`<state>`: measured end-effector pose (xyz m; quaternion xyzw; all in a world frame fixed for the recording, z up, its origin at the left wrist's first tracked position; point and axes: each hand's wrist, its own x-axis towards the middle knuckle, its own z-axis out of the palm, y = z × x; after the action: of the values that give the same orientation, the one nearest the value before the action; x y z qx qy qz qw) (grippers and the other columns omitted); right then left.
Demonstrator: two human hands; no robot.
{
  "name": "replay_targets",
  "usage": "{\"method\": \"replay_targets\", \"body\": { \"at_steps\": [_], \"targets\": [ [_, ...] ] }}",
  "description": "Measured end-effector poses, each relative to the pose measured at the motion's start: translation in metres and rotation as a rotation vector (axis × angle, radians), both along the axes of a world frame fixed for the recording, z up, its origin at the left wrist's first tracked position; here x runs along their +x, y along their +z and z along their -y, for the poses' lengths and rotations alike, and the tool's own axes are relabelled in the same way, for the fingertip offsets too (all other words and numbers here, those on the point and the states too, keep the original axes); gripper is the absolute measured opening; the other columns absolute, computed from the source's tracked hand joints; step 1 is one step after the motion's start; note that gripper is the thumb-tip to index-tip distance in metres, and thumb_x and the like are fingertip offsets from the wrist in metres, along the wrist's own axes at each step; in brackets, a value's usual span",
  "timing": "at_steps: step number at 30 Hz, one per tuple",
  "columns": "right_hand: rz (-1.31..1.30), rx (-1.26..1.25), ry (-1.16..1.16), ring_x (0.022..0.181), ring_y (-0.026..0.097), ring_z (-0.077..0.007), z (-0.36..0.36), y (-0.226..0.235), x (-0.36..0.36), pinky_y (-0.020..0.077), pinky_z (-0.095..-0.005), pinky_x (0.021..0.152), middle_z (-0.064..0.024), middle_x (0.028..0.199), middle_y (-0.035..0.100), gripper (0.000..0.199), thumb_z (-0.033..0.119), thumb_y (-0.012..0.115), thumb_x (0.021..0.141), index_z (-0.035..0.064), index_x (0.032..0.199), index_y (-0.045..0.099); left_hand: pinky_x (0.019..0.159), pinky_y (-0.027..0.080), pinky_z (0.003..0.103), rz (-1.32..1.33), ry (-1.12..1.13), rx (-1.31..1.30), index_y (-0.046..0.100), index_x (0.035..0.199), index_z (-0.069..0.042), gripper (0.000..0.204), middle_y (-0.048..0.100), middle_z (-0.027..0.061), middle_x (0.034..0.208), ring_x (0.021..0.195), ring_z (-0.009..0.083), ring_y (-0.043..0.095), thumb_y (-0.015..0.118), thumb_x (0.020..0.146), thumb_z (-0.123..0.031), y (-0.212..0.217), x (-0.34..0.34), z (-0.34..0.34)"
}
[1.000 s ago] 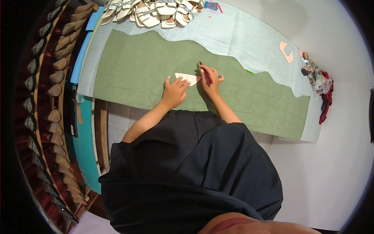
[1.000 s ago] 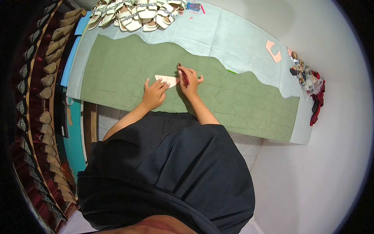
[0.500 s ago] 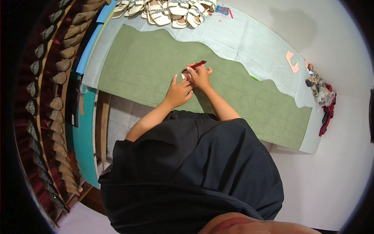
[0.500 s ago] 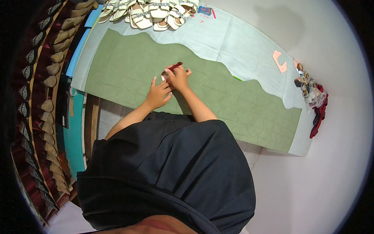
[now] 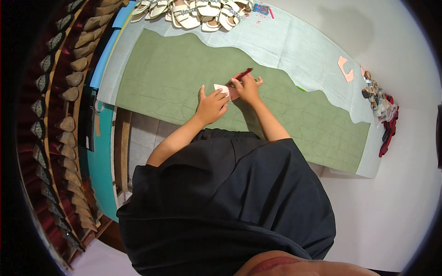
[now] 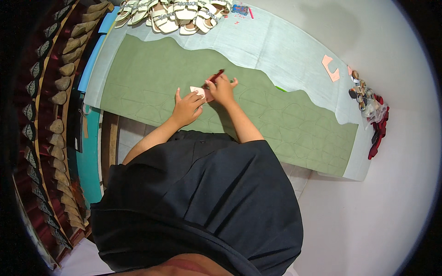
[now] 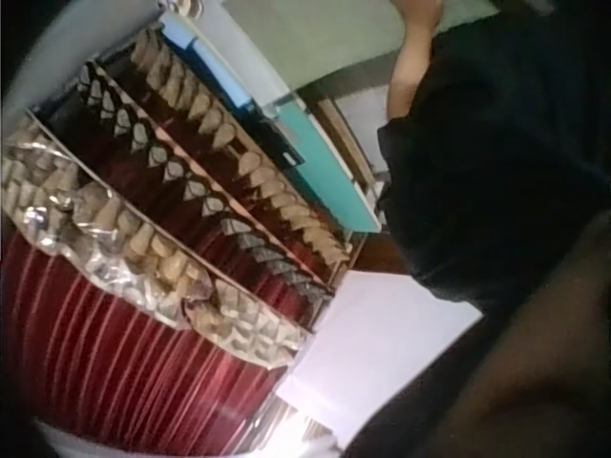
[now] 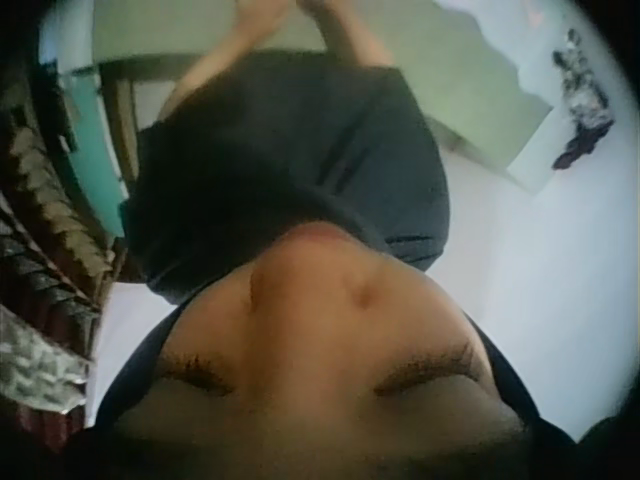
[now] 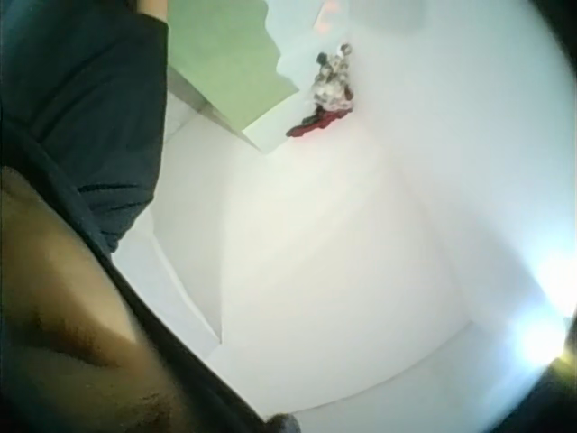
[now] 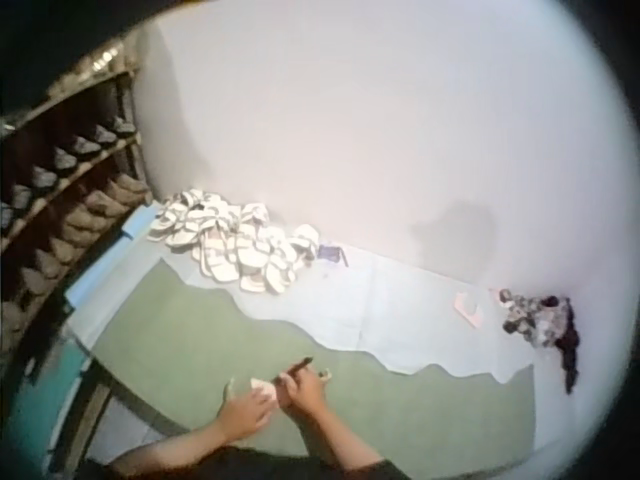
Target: The person uses a red pen to trace the outline of a white curved template onto a large piece of green fabric laid out on a table. The person repeatedly repositions the template and traces its shape multiple times across the fabric surface.
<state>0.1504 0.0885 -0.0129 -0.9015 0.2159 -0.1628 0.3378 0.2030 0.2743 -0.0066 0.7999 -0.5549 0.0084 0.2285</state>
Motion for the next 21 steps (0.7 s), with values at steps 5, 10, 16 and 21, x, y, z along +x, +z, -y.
{"method": "replay_targets", "body": {
  "at_steps": [5, 10, 16, 21],
  "targets": [
    [-0.003, 0.060, -0.118, 0.100, 0.057, -0.0191, 0.016, -0.005, -0.035, 0.0166, -0.0551, 0.097, -0.0015, 0.094, 0.067, 0.019, 0.032, 0.061, 0.088, 0.0147, 0.087, 0.070, 0.101, 0.022, 0.069, 0.035, -0.024, 0.049, 0.065, 0.113, -0.022, 0.031, 0.062, -0.0055, 0.109, 0.113, 0.0138, 0.054, 0.060, 0.083, -0.018, 0.002, 0.006, 0.002],
    [-0.010, 0.039, -0.184, 0.101, 0.057, -0.0182, 0.021, -0.009, -0.051, 0.0145, -0.0549, 0.099, -0.0002, 0.094, 0.068, 0.019, 0.031, 0.061, 0.089, 0.0147, 0.089, 0.071, 0.103, 0.020, 0.067, 0.037, -0.117, 0.085, 0.069, 0.104, -0.025, 0.025, 0.062, -0.0072, 0.096, 0.103, 0.0138, 0.057, 0.060, 0.083, -0.016, 0.005, 0.021, 0.009],
    [0.000, 0.051, -0.197, 0.104, 0.056, -0.0179, 0.018, -0.006, -0.060, 0.0125, -0.0558, 0.100, 0.0015, 0.097, 0.068, 0.020, 0.030, 0.060, 0.090, 0.0145, 0.089, 0.072, 0.107, 0.017, 0.064, 0.066, -0.302, 0.236, 0.073, 0.084, -0.028, 0.016, 0.062, -0.0085, 0.083, 0.098, 0.0134, 0.058, 0.060, 0.084, -0.018, 0.019, 0.049, 0.027],
    [0.015, 0.038, -0.219, 0.104, 0.055, -0.0182, 0.015, -0.004, -0.067, 0.0115, -0.0567, 0.101, 0.0027, 0.097, 0.068, 0.020, 0.032, 0.060, 0.090, 0.0152, 0.087, 0.072, 0.107, 0.015, 0.066, 0.090, -0.460, 0.346, 0.072, 0.077, -0.028, 0.010, 0.060, -0.0094, 0.081, 0.101, 0.0130, 0.057, 0.067, 0.079, -0.020, 0.035, 0.064, 0.047]
  ]
}}
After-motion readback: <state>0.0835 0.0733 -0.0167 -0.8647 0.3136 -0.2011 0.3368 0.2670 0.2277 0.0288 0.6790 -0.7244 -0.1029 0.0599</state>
